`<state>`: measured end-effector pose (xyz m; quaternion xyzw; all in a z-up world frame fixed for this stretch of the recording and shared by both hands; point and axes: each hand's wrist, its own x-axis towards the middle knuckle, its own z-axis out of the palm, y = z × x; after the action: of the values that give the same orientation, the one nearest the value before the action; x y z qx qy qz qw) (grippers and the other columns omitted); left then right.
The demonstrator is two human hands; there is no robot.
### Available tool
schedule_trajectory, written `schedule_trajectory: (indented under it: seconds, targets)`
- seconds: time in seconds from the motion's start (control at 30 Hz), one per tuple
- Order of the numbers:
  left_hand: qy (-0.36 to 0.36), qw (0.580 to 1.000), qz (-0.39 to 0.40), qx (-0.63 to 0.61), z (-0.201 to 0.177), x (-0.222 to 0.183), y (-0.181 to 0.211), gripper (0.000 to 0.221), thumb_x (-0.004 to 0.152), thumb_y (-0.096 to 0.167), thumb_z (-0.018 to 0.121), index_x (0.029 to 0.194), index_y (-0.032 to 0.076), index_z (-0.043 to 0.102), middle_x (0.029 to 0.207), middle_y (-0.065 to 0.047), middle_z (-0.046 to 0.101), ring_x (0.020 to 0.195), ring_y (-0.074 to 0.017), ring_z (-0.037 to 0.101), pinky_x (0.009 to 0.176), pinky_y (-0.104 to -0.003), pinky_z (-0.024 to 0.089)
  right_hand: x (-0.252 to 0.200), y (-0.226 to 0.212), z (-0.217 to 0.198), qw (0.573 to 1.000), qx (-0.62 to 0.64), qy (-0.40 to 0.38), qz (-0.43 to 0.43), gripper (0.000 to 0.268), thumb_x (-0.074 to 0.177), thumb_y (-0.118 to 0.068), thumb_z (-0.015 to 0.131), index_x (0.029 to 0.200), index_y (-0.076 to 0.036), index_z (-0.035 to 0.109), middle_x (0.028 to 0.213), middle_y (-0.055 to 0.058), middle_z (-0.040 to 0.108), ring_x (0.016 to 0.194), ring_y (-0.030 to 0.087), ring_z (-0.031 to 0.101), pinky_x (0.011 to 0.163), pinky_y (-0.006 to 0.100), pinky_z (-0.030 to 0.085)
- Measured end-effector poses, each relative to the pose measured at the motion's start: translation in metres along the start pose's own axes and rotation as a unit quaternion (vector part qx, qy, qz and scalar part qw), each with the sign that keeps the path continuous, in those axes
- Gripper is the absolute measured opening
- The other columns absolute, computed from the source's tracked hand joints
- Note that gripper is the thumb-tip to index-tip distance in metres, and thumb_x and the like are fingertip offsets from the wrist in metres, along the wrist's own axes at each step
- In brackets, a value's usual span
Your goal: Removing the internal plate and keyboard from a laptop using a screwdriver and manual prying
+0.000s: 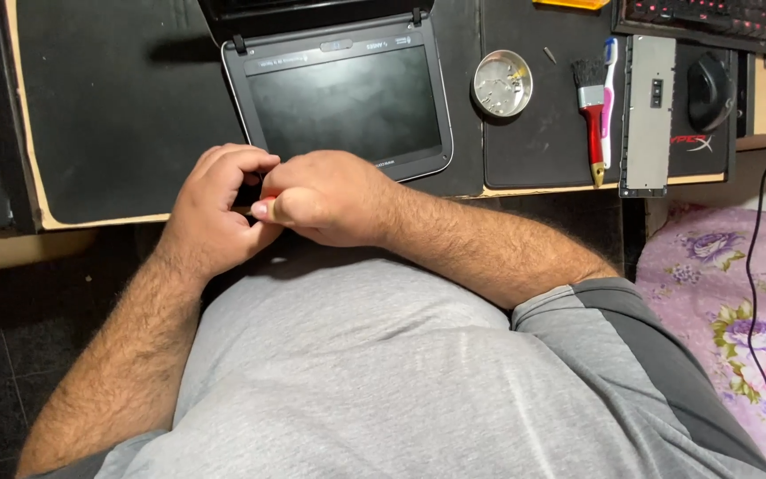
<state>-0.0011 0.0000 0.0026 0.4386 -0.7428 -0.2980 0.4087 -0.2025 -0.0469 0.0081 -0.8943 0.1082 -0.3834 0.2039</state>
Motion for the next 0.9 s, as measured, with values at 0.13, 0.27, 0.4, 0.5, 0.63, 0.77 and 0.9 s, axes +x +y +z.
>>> schedule_trajectory:
  seconds: [0.13, 0.27, 0.4, 0.5, 0.63, 0.77, 0.9]
  targets:
    - [-0.01, 1.0, -0.019, 0.002, 0.0, 0.0, -0.002, 0.05, 0.07, 0.008, 0.082, 0.118, 0.003, 0.07, 0.108, -0.012, 0.07, 0.093, -0.0308, 0.065, 0.09, -0.043, 0.053, -0.004, 0.0, 0.002, 1.0, -0.002, 0.018, 0.01, 0.007, 0.098, -0.013, 0.065, 0.101, -0.013, 0.058, 0.099, 0.008, 0.066, 0.087, 0.036, 0.067, 0.066, 0.049, 0.055]
    - [-0.017, 1.0, 0.006, 0.016, 0.002, -0.001, -0.007, 0.05, 0.07, 0.006, 0.082, 0.118, 0.004, 0.071, 0.109, -0.012, 0.07, 0.096, -0.0324, 0.066, 0.092, -0.043, 0.054, -0.016, 0.001, 0.0, 0.999, -0.006, 0.034, 0.022, 0.009, 0.096, -0.014, 0.067, 0.103, -0.017, 0.062, 0.106, 0.005, 0.069, 0.095, 0.034, 0.069, 0.074, 0.048, 0.056]
    - [-0.016, 0.997, 0.058, 0.046, 0.008, -0.002, -0.011, 0.048, 0.069, 0.01, 0.087, 0.115, 0.007, 0.072, 0.112, -0.01, 0.069, 0.102, -0.0331, 0.064, 0.094, -0.044, 0.053, -0.042, -0.004, -0.019, 0.998, -0.005, 0.055, 0.038, 0.013, 0.093, -0.016, 0.071, 0.105, -0.022, 0.069, 0.117, 0.0, 0.073, 0.107, 0.029, 0.071, 0.087, 0.046, 0.058]
    - [-0.01, 0.987, 0.123, 0.105, 0.012, -0.006, -0.016, 0.028, 0.08, 0.014, 0.086, 0.105, 0.01, 0.074, 0.111, -0.008, 0.069, 0.105, -0.0305, 0.065, 0.094, -0.042, 0.052, -0.052, -0.026, -0.067, 0.99, 0.023, 0.122, 0.069, 0.022, 0.093, -0.008, 0.073, 0.107, -0.019, 0.06, 0.113, 0.008, 0.076, 0.1, 0.033, 0.074, 0.083, 0.046, 0.06]
    - [0.031, 0.96, 0.193, 0.199, 0.022, -0.019, -0.027, 0.01, 0.091, 0.018, 0.081, 0.1, 0.015, 0.078, 0.113, -0.003, 0.072, 0.11, -0.0282, 0.065, 0.094, -0.043, 0.051, -0.121, -0.037, -0.115, 0.936, -0.02, 0.303, 0.177, 0.042, 0.086, 0.005, 0.084, 0.097, -0.006, 0.044, 0.102, 0.026, 0.074, 0.092, 0.041, 0.073, 0.081, 0.043, 0.055]
    - [0.036, 0.958, 0.197, 0.205, 0.017, -0.019, -0.02, 0.006, 0.094, 0.022, 0.078, 0.097, 0.017, 0.078, 0.114, -0.002, 0.073, 0.112, -0.0274, 0.066, 0.094, -0.043, 0.051, -0.199, -0.034, -0.144, 0.902, -0.156, 0.346, 0.206, 0.046, 0.088, 0.006, 0.086, 0.085, -0.002, 0.041, 0.096, 0.03, 0.068, 0.086, 0.044, 0.066, 0.08, 0.046, 0.049]
    - [0.015, 0.966, 0.178, 0.187, 0.015, -0.008, -0.017, 0.008, 0.093, 0.026, 0.079, 0.091, 0.018, 0.078, 0.109, 0.0, 0.074, 0.108, -0.026, 0.065, 0.092, -0.041, 0.051, -0.238, -0.034, -0.155, 0.878, -0.252, 0.316, 0.256, 0.044, 0.087, 0.016, 0.083, 0.07, -0.002, 0.047, 0.093, 0.026, 0.064, 0.08, 0.038, 0.067, 0.075, 0.041, 0.051]
